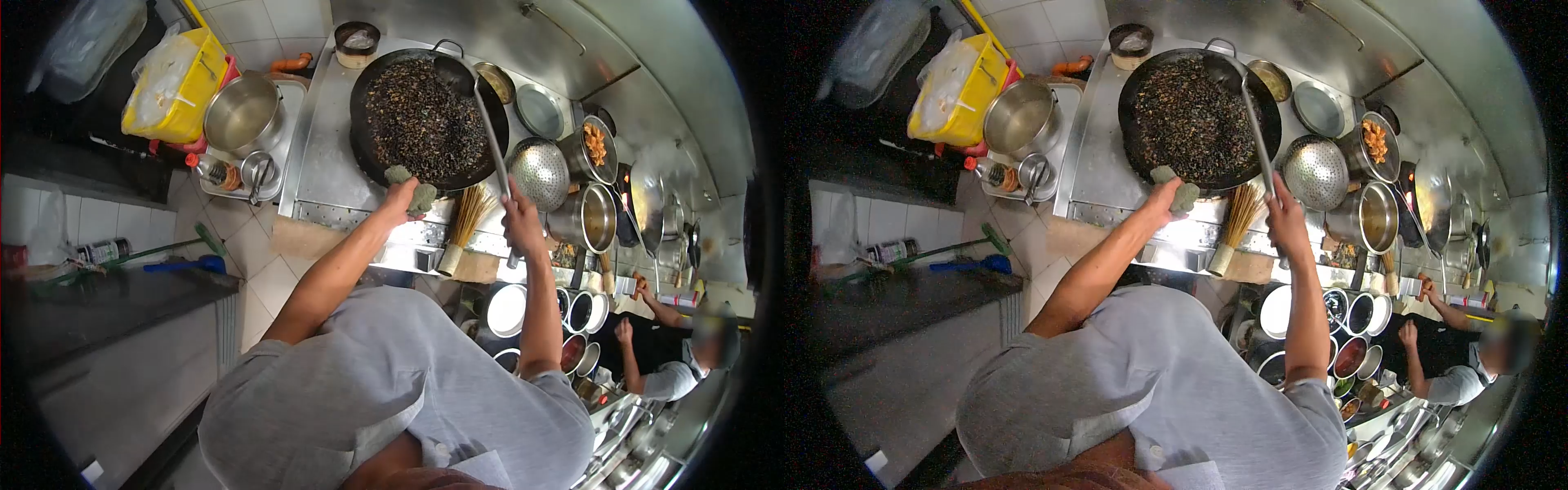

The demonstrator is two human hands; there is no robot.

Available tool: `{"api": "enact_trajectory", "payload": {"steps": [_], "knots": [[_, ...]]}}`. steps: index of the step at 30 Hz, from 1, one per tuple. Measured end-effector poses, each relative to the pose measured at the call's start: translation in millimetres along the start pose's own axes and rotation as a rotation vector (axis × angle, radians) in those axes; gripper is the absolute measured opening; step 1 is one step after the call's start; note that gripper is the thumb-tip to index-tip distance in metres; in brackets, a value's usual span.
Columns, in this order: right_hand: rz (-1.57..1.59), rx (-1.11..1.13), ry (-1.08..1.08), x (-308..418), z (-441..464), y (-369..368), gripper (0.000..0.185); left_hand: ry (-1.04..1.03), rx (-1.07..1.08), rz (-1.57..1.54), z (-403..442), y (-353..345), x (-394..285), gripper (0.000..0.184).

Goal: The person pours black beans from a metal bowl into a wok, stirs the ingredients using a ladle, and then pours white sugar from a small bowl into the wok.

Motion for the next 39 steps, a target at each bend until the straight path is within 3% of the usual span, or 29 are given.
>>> {"api": "enact_trajectory", "payload": {"steps": [4, 7, 9, 14, 15, 17, 18, 20, 21, 26, 28, 30, 35, 39], "knots": [[-0.104, -0.028, 0.144, 11.1, 82.5, 10.4, 0.056, -0.014, -0.020, 0.019, -14.0, -0.9, -11.3, 0.031], [-0.164, 0.077, 0.153, 22.0, 125.3, 11.9, 0.058, -0.046, 0.012, -0.005, -14.6, -1.4, -11.1, 0.031], [-0.143, 0.239, 0.075, 37.5, 123.6, 10.0, 0.060, -0.053, -0.010, -0.007, -10.3, -0.3, -10.0, 0.031], [-0.385, 0.312, 0.081, 61.8, 103.5, 17.8, 0.063, -0.031, -0.006, -0.021, -6.2, -3.6, -7.8, 0.030], [-0.505, 0.315, 0.252, 56.7, 104.6, 16.7, 0.062, -0.020, -0.032, -0.032, -5.3, -1.9, -6.3, 0.030], [-0.694, 0.243, 0.791, 53.8, 96.6, 10.6, 0.061, -0.024, -0.029, -0.029, -4.8, 0.6, -4.7, 0.030], [-0.694, 0.234, 0.787, 55.7, 89.4, 15.9, 0.061, -0.023, -0.023, -0.021, -3.6, 1.0, -5.3, 0.030], [-0.972, 0.240, 0.428, 51.9, 62.4, 30.1, 0.063, -0.018, 0.017, 0.002, -2.0, 1.9, -4.1, 0.032], [-1.011, 0.187, 0.399, 53.7, 44.2, 36.7, 0.066, -0.014, 0.020, 0.008, -4.0, 1.7, -4.3, 0.032], [-1.201, 0.019, 0.357, 15.4, -29.5, 71.1, 0.064, 0.009, -0.016, -0.027, -4.3, 2.0, -2.8, 0.034], [-1.113, -0.116, 0.507, -5.4, -65.3, 68.1, 0.066, 0.011, -0.049, -0.033, -10.5, 0.3, -4.6, 0.035], [-1.128, -0.076, 0.280, 2.2, -100.9, 61.0, 0.067, 0.016, -0.083, -0.036, -10.4, 1.8, -3.2, 0.035], [-1.064, -0.086, 0.277, 2.0, -155.3, 55.8, 0.068, 0.025, -0.069, -0.006, -11.2, 0.7, -5.9, 0.034], [-1.159, -0.004, 0.156, -34.0, -134.7, 19.3, 0.070, 0.014, -0.028, -0.006, -9.5, 1.2, -3.4, 0.033]]}}
Point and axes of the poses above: each hand's wrist, its own z-axis towards the middle knuckle, its own y-axis out of the back of the hand, x = y × z, the point moved 5 cm from there along z, towards the middle knuckle
